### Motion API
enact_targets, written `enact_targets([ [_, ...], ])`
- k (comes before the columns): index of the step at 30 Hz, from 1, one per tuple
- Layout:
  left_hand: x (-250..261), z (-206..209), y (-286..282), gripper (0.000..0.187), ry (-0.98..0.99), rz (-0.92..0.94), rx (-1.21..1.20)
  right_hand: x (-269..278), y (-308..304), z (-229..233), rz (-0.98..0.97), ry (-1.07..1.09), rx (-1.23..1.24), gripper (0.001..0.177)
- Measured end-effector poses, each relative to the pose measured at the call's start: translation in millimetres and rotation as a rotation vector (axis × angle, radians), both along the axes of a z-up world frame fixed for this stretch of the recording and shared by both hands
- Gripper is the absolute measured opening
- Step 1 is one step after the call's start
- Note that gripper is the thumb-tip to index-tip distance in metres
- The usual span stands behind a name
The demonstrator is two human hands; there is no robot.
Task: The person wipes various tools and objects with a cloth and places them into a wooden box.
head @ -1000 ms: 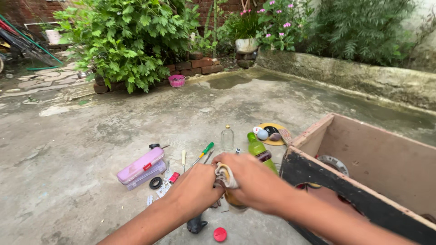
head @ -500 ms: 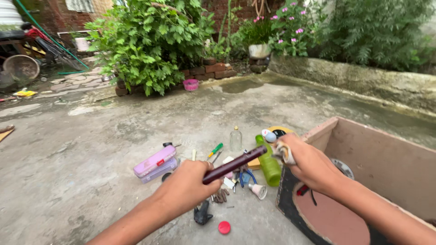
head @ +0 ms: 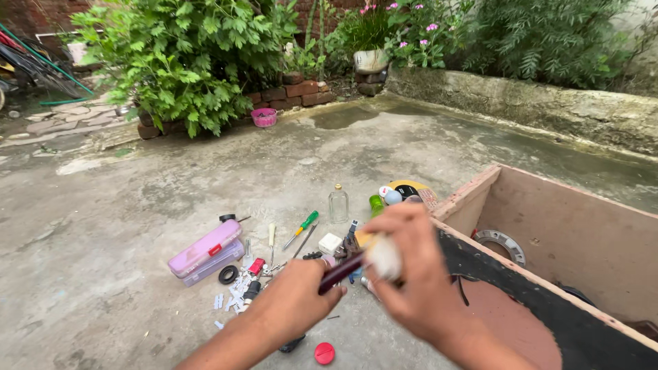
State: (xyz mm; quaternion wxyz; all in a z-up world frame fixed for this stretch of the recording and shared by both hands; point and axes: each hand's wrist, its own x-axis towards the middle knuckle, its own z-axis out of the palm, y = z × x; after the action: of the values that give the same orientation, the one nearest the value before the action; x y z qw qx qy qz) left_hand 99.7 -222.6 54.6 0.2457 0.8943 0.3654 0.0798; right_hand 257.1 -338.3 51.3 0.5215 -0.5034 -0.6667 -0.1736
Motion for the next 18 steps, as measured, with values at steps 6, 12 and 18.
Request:
enact_targets([
  [6, 1.0, -39.4, 16.8, 0.030, -0.134, -0.081, 0.034, 22.7, 58.0, -59.8, -0.013, -0.175, -0.288, 0.026],
  [12, -20.8, -69.1, 51.8, 0.032, -0.079, 0.101, -0.118, 98.0, 90.7, -120.5, -0.287, 0.297, -0.536, 0.025],
  [18, -23.0, -137.5, 87.0, 0.043, -0.521, 0.317, -0.972, 49.7, 115.5, -163.3, 0.446, 1.511, -0.546, 0.048],
])
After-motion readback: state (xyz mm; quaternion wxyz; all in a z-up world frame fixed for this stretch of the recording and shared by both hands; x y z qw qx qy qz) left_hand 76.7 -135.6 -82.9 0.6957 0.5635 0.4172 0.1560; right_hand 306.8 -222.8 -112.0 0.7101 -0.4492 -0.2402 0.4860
